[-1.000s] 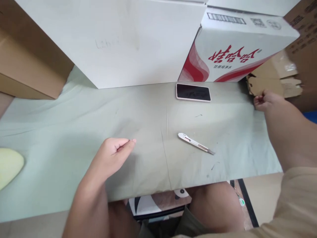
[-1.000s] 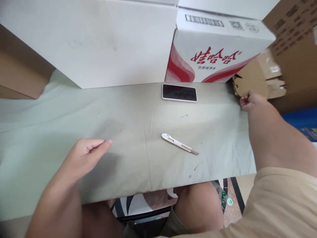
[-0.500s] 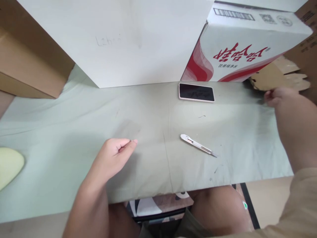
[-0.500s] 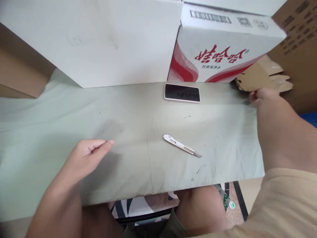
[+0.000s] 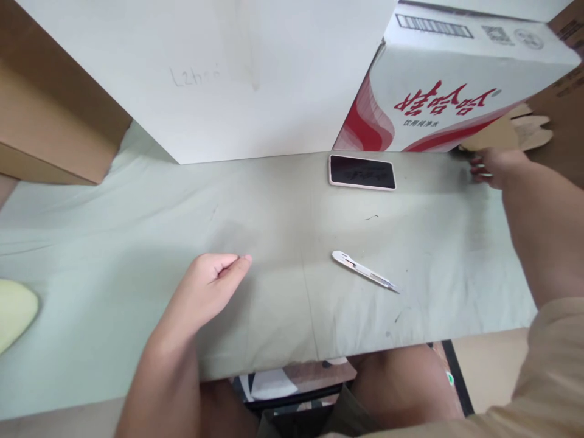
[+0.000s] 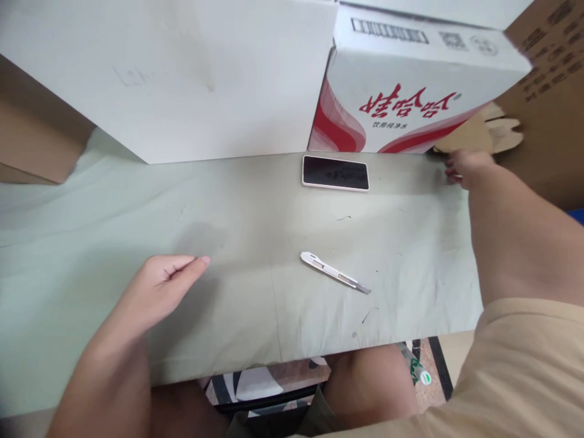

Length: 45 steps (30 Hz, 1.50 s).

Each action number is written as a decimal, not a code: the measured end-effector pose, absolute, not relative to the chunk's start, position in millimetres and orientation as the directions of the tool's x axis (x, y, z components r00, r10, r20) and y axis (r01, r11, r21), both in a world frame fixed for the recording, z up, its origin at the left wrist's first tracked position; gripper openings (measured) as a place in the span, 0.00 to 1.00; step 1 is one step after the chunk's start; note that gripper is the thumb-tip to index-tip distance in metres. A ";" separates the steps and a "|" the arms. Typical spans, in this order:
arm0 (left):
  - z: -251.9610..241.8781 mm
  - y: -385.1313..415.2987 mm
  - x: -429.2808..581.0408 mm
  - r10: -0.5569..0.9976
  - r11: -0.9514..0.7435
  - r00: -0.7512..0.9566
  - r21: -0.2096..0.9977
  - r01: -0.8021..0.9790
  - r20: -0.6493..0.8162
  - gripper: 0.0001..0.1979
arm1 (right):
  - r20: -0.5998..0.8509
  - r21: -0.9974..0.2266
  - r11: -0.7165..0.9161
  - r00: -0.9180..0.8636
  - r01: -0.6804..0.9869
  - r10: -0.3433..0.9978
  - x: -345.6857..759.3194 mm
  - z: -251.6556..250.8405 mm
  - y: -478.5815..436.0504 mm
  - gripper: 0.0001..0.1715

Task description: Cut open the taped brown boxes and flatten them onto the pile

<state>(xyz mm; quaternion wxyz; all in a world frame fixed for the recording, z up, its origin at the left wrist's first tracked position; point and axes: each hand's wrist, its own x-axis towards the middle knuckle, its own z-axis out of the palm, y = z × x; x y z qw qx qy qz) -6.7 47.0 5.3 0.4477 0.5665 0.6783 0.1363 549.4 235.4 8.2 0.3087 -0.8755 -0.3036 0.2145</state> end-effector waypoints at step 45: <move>29.0 11.9 -83.1 0.939 -0.066 -0.338 0.998 -0.011 0.058 0.26 | 0.088 -0.282 0.621 -0.624 0.731 0.776 -114.5 102.8 202.5 0.17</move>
